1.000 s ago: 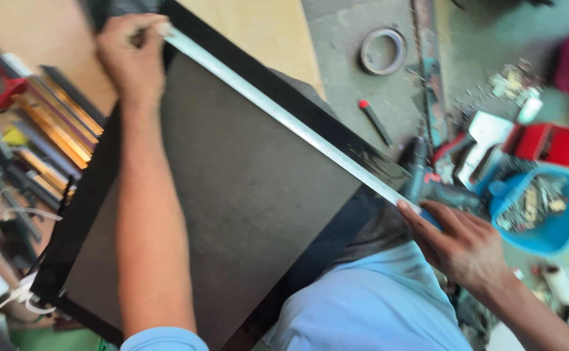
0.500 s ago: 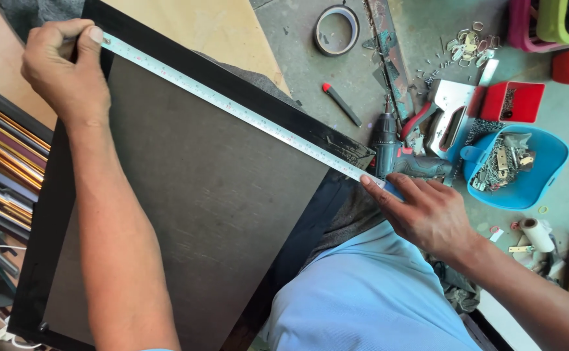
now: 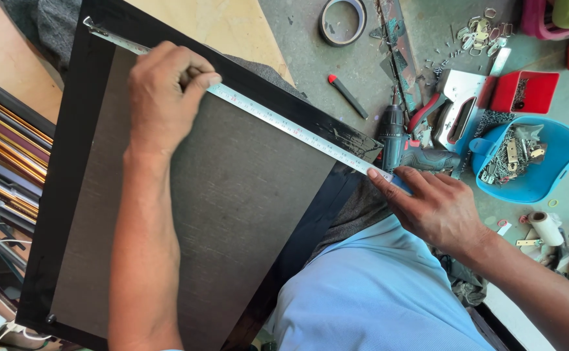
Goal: Assembling and securing a picture frame, measuring dimensions, and attaching hardware using a drill and hammer.
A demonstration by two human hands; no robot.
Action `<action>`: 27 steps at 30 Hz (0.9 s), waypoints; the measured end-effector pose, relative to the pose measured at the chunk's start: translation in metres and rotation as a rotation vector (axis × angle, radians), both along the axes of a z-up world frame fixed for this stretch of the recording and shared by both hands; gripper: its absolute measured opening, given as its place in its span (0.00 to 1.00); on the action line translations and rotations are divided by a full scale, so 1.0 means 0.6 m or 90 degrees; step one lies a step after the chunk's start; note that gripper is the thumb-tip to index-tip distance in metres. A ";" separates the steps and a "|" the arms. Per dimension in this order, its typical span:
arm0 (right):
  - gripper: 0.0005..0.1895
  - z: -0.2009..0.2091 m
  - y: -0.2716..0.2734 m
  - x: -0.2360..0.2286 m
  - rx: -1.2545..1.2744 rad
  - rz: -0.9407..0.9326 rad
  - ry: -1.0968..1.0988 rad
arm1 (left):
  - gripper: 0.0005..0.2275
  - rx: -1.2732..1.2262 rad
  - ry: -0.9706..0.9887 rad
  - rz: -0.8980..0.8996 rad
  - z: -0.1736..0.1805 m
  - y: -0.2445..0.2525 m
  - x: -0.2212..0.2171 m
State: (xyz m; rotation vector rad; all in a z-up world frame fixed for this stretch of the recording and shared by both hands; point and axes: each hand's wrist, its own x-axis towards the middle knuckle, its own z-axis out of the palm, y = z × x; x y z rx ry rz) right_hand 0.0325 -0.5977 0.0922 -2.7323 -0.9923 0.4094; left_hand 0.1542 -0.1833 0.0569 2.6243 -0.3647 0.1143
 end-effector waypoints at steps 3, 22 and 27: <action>0.36 0.000 0.000 0.000 0.004 -0.002 -0.002 | 0.06 -0.086 0.033 0.014 0.017 -0.019 -0.006; 0.34 -0.005 0.001 -0.010 0.044 -0.012 -0.049 | 0.05 -0.174 0.074 0.006 0.038 -0.017 0.009; 0.34 -0.004 0.003 -0.008 0.039 -0.015 -0.059 | 0.03 -0.190 0.124 0.004 0.034 -0.022 0.018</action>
